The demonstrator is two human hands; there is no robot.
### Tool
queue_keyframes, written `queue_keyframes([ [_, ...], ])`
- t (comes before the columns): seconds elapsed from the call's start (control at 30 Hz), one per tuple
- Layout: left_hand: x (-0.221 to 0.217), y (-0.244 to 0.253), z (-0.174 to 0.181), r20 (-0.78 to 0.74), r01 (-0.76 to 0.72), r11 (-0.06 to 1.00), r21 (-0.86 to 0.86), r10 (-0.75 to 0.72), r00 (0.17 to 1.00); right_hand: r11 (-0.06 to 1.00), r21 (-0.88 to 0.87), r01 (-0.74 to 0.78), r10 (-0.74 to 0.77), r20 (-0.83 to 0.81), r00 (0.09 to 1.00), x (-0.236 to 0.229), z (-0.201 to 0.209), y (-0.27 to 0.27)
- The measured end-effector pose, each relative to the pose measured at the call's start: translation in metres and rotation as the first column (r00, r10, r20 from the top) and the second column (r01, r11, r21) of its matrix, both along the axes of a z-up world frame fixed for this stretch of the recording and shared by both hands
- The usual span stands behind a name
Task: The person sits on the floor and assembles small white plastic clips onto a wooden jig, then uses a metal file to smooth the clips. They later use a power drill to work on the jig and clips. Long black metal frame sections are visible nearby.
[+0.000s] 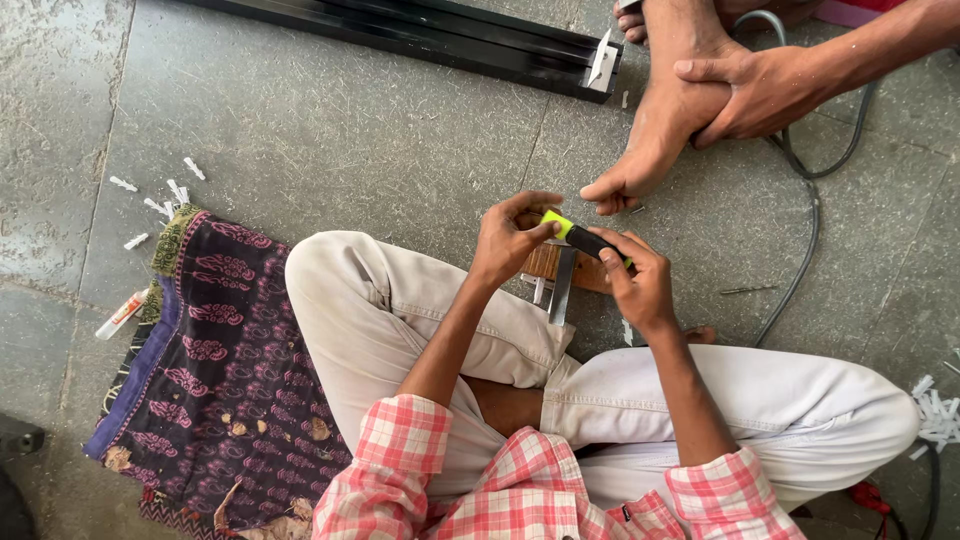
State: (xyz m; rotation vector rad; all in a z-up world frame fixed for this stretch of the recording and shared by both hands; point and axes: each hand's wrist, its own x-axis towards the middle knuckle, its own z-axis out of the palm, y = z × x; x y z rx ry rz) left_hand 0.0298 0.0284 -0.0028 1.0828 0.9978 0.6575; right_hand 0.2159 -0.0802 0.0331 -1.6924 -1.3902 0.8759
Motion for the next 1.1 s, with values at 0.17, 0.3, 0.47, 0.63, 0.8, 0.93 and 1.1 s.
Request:
queue_keyframes([
  [0.17, 0.003, -0.003, -0.012, -0.043, -0.003, 1.0, 0.013, 0.004, 0.999, 0.994, -0.098, 0.045, -0.059, -0.143, 0.988, 0.0, -0.004, -0.002],
  [0.3, 0.009, -0.008, -0.022, 0.022, -0.039, 0.999, -0.007, 0.039, 0.999, 0.997, -0.058, 0.056, -0.062, -0.119, 0.991, 0.001, -0.006, -0.001],
  [0.47, 0.016, -0.022, -0.018, 0.065, -0.132, 0.99, 0.053, 0.129, 0.99, 0.992, -0.077, 0.097, -0.109, -0.165, 0.98, 0.001, -0.01, -0.003],
  [0.63, 0.02, -0.031, -0.006, -0.079, -0.14, 0.989, 0.052, 0.144, 0.986, 0.986, -0.097, 0.134, -0.154, -0.247, 0.957, 0.001, -0.017, -0.008],
  [0.8, 0.025, -0.033, 0.0, 0.094, -0.197, 0.98, 0.02, 0.194, 0.976, 0.978, -0.125, 0.166, -0.197, -0.308, 0.931, 0.006, -0.029, -0.01],
  [0.93, 0.025, -0.035, 0.007, 0.064, -0.178, 0.982, 0.059, 0.174, 0.983, 0.962, -0.193, 0.192, -0.259, -0.428, 0.866, 0.007, -0.042, -0.015],
  [1.1, 0.024, -0.035, 0.018, -0.072, -0.091, 0.99, 0.112, 0.099, 0.992, 0.947, -0.25, 0.199, -0.312, -0.584, 0.75, 0.016, -0.052, -0.015],
])
